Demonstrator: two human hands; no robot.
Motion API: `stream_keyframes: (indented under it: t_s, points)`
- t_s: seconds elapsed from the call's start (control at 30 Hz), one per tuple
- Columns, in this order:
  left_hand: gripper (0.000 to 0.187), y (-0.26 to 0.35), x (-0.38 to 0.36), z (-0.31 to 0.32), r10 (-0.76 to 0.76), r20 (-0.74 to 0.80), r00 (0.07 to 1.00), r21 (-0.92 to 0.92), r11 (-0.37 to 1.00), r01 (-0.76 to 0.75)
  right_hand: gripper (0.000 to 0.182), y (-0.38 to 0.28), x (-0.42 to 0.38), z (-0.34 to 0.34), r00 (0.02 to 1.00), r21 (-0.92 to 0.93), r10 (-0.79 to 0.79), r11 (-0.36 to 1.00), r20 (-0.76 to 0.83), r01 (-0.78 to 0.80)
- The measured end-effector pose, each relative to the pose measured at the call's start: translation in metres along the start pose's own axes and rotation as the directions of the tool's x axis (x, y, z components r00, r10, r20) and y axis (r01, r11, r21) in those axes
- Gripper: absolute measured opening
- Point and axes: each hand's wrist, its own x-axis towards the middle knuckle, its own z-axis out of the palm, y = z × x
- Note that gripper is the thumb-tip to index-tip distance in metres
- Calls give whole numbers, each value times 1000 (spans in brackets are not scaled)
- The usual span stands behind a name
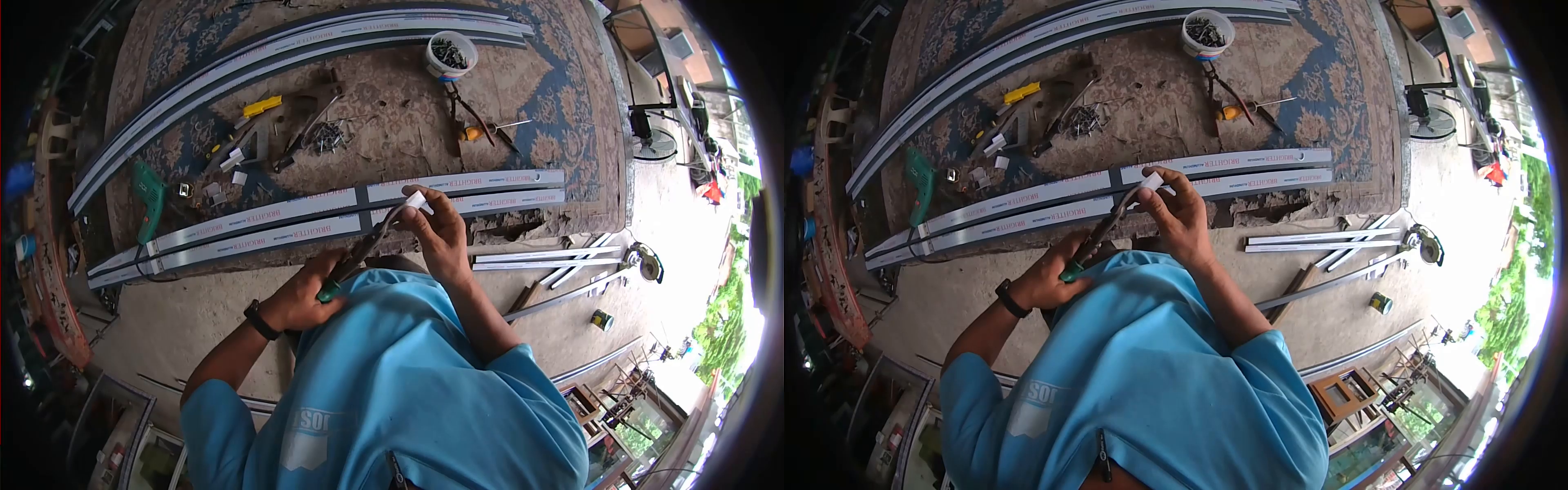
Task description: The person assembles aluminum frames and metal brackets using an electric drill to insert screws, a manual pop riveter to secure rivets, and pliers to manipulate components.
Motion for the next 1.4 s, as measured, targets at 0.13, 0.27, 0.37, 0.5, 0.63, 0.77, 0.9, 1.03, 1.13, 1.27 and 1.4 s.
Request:
stream_keyframes:
  t_s: [0.13,0.27,0.37,0.5,0.63,0.77,0.9,1.03,1.13,1.27,1.4]
  points:
    - [80,-1,0,-1,-10,16,1000,31,999,9,32,1,0,-1,1000,5,-26,1000,10,26]
    - [82,-4,1,-3,35,10,999,94,995,-36,34,-1,-1,1,1000,19,-7,1000,-9,7]
    - [83,-1,2,-6,30,18,999,118,993,-32,34,-3,0,3,1000,27,4,1000,-12,-3]
    - [83,1,3,-7,16,8,1000,128,992,-17,34,-4,1,1,999,11,41,999,-1,-41]
    - [83,2,4,-11,-14,22,1000,138,990,11,35,-3,2,-4,999,-7,45,999,7,-45]
    - [80,-4,2,-4,-19,7,1000,80,997,18,35,-1,2,-2,999,17,35,999,9,-35]
    - [72,-3,-1,-2,-12,-13,1000,62,998,13,34,6,0,-5,998,54,56,997,7,-57]
    - [64,-4,-2,4,-38,-40,998,23,999,39,35,3,-3,0,997,57,79,995,-2,-78]
    - [61,0,-2,3,-44,-33,999,63,997,46,33,5,-5,0,995,69,96,993,-23,-94]
    - [63,-3,1,3,20,-60,998,102,995,-14,37,4,-8,0,995,47,100,994,-21,-99]
    - [67,-7,2,5,115,-95,989,146,984,-100,42,5,-10,-2,995,39,96,995,-1,-96]
